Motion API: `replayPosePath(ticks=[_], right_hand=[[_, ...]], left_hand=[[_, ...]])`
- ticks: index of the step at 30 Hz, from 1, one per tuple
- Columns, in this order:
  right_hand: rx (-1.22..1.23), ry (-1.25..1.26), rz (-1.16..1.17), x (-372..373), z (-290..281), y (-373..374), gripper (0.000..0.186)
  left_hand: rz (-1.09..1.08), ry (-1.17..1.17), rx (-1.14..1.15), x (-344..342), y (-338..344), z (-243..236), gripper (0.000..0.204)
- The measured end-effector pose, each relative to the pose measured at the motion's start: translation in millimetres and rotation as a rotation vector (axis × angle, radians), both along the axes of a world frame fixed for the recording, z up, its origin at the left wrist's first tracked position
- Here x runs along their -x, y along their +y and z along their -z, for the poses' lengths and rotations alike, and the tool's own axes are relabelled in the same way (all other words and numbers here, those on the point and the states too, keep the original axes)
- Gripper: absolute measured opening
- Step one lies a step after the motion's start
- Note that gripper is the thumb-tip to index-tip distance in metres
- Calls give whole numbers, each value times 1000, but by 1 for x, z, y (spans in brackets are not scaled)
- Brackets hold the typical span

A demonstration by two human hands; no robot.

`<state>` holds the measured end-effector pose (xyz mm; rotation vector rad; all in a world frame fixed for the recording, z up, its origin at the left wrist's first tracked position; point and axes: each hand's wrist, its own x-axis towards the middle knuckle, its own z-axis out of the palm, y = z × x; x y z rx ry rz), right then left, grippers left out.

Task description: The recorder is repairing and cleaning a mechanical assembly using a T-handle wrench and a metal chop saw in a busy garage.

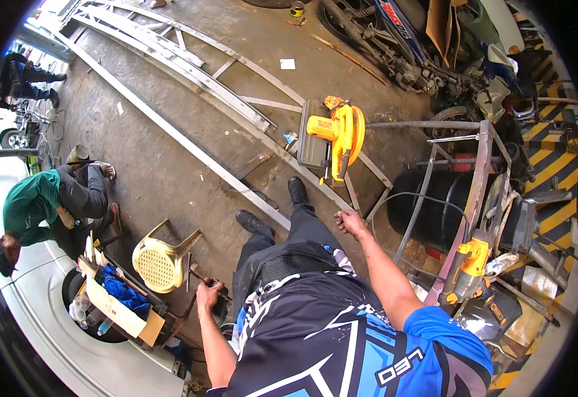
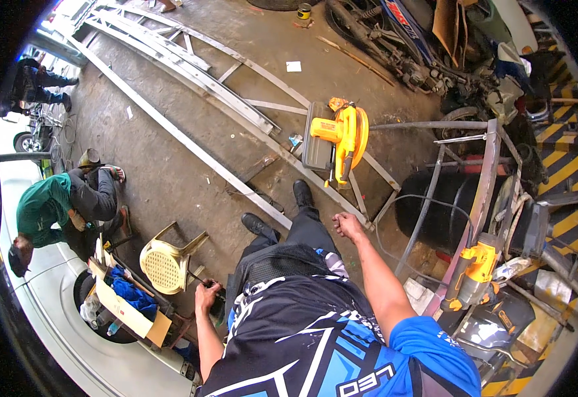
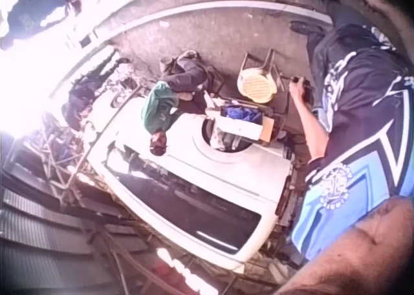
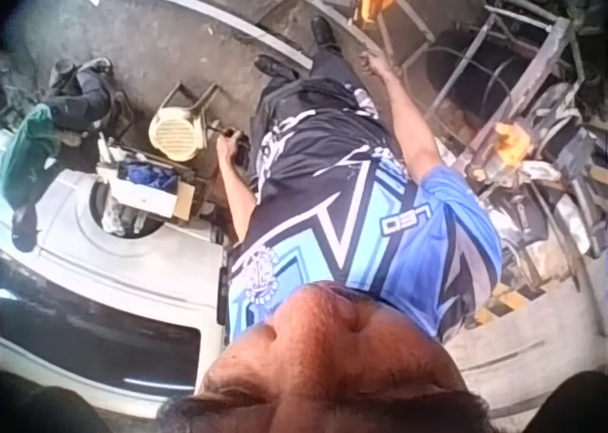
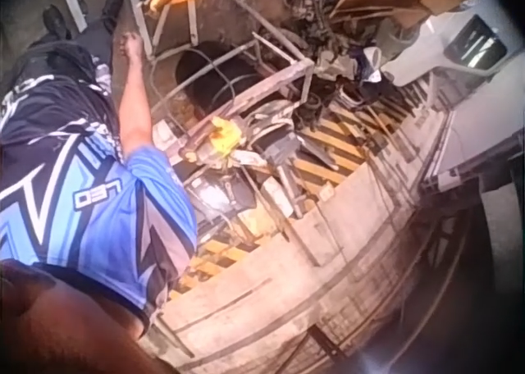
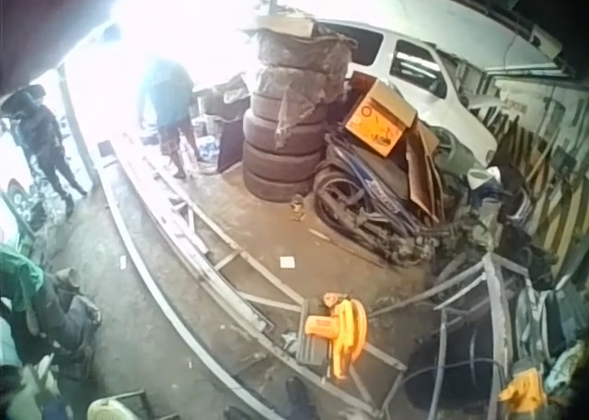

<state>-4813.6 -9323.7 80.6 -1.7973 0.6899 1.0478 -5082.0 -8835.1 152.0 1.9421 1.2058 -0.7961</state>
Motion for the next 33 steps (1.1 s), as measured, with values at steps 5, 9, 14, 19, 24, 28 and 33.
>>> replayPosePath(ticks=[5,9,14,19,24,28,33], right_hand=[[39,-4,-32,7,-10,1,31],[103,-6,-51,8,-16,13,30],[62,-25,-50,3,-15,36,29],[20,-61,-137,-8,-20,95,27],[-19,-114,-87,8,-5,94,30],[-39,-38,-209,4,23,61,32],[-40,41,-209,-5,38,60,26]], left_hand=[[-60,38,20,30,-9,19,45],[-160,56,152,84,-19,54,43],[-471,98,339,139,-18,87,54],[-229,104,41,180,-21,77,56],[-184,330,247,144,-9,44,50],[-241,214,139,134,4,46,47],[-373,85,136,112,9,23,49]])
